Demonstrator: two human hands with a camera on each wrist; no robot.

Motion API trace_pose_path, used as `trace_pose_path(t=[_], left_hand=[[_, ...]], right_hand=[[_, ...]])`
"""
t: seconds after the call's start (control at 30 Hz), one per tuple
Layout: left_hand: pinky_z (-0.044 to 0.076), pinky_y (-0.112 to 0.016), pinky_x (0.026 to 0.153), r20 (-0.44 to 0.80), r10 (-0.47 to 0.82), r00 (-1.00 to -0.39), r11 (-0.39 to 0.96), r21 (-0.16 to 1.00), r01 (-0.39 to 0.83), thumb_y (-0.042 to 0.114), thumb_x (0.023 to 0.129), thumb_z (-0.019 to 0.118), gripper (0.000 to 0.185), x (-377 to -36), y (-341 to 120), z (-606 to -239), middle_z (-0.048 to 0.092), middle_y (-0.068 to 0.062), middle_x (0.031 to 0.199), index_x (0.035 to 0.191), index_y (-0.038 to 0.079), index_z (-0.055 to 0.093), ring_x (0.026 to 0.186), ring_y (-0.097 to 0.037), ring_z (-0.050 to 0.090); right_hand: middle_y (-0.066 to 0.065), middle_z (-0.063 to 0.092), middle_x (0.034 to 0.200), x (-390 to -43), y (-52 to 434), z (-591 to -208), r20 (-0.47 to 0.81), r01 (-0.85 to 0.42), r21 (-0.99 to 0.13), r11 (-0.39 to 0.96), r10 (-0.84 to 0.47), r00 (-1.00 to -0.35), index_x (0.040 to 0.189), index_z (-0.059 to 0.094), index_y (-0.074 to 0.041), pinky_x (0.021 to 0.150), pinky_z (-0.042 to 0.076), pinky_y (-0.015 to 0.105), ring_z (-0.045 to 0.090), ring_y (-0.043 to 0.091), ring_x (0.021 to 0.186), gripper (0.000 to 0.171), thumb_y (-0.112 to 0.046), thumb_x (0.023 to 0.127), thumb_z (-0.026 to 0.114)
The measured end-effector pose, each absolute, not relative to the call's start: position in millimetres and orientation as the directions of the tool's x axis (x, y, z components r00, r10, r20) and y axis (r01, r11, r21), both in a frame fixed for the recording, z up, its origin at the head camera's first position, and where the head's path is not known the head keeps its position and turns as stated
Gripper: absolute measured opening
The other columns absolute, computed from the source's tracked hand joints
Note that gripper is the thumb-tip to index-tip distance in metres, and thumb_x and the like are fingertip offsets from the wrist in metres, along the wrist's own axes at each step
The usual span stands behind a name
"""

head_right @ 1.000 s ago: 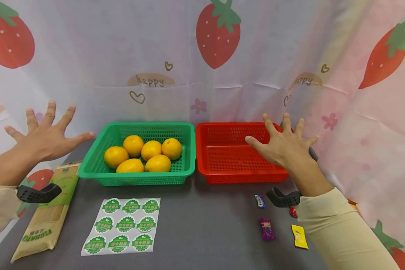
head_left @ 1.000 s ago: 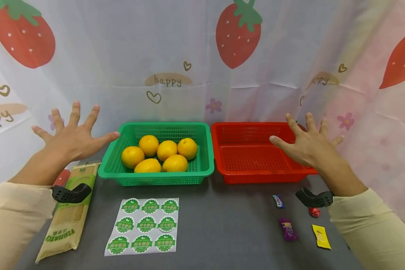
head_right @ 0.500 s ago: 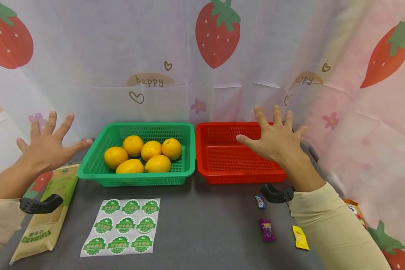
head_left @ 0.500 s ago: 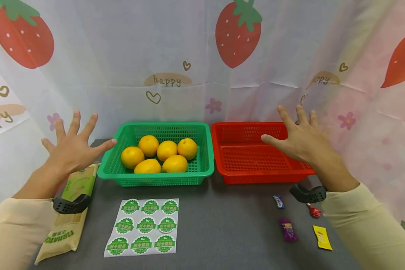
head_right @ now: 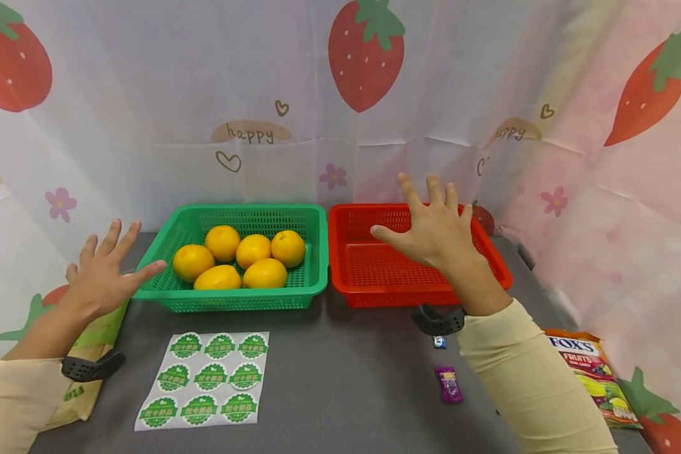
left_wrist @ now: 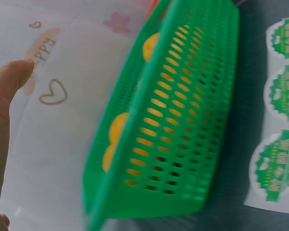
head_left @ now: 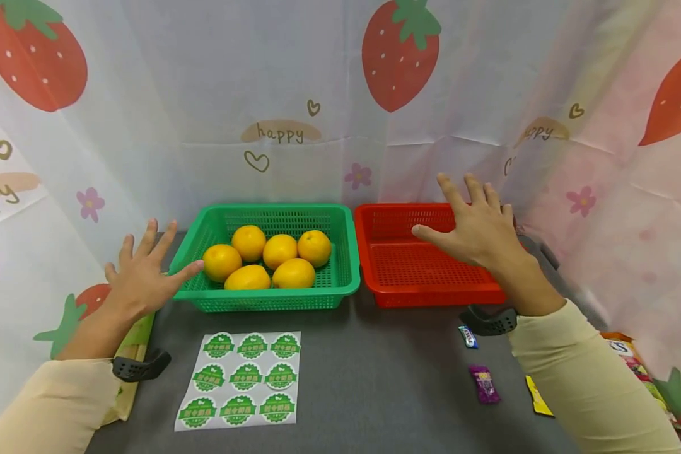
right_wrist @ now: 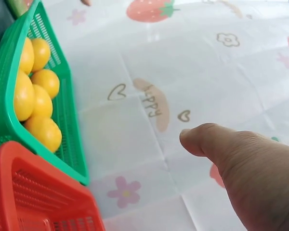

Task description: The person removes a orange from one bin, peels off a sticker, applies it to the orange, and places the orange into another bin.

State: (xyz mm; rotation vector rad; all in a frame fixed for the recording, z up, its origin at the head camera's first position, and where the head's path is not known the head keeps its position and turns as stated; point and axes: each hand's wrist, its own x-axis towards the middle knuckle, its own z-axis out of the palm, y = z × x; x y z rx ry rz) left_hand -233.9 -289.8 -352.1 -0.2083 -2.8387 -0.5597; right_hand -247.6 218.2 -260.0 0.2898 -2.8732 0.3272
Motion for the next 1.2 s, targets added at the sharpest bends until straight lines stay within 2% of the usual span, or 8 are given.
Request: trace_pose_path(t=[0.4, 0.63, 0.87, 1.03, 1.2], left_hand=[[0.003, -0.082, 0.087, 0.304, 0.116, -0.945, 0.896, 0.379, 0.232, 0.057, 0.094, 0.049, 0.081, -235, -297, -398, 0.002, -0.017, 0.159, 0.156, 0.019, 0.014, 0.136, -0.056, -0.006], [-0.002, -0.082, 0.089, 0.286, 0.105, -0.953, 0.888, 0.404, 0.219, 0.056, 0.094, 0.048, 0.078, -234, -296, -410, 0.005, -0.016, 0.159, 0.154, 0.011, 0.025, 0.136, -0.056, -0.006], [0.004, -0.081, 0.09, 0.273, 0.078, -0.959, 0.882, 0.429, 0.194, 0.055, 0.095, 0.05, 0.074, -234, -296, -422, 0.015, -0.017, 0.158, 0.144, 0.001, 0.041, 0.138, -0.051, 0.0], [0.007, -0.08, 0.09, 0.305, 0.056, -0.951, 0.856, 0.475, 0.203, 0.052, 0.094, 0.054, 0.073, -235, -296, -428, 0.018, -0.015, 0.157, 0.142, -0.002, 0.043, 0.139, -0.049, 0.007], [0.009, -0.079, 0.09, 0.329, 0.037, -0.943, 0.839, 0.503, 0.209, 0.05, 0.094, 0.055, 0.072, -237, -294, -433, 0.019, -0.016, 0.157, 0.14, -0.004, 0.044, 0.136, -0.052, 0.014]], right_hand=[[0.02, 0.014, 0.156, -260, 192, -279, 0.267, -0.296, -0.24, 0.924, -0.231, -0.936, 0.157, 0.014, -0.029, 0.102, 0.013, 0.07, 0.013, 0.046, 0.138, 0.096, -0.072, 0.081, 0.054], [0.017, 0.013, 0.157, -268, 176, -283, 0.266, -0.326, -0.259, 0.909, -0.258, -0.929, 0.156, 0.014, -0.031, 0.104, 0.016, 0.066, 0.014, 0.043, 0.139, 0.095, -0.071, 0.08, 0.055], [0.015, 0.015, 0.157, -272, 158, -286, 0.281, -0.37, -0.289, 0.883, -0.291, -0.914, 0.156, 0.017, -0.032, 0.104, 0.019, 0.064, 0.017, 0.041, 0.139, 0.094, -0.068, 0.08, 0.059], [0.015, 0.018, 0.156, -278, 142, -287, 0.312, -0.415, -0.319, 0.852, -0.32, -0.895, 0.155, 0.018, -0.033, 0.102, 0.024, 0.065, 0.019, 0.039, 0.139, 0.092, -0.063, 0.081, 0.062], [0.014, 0.019, 0.155, -287, 124, -291, 0.319, -0.468, -0.41, 0.783, -0.358, -0.878, 0.155, 0.017, -0.035, 0.099, 0.031, 0.063, 0.022, 0.036, 0.138, 0.091, -0.056, 0.082, 0.067]])
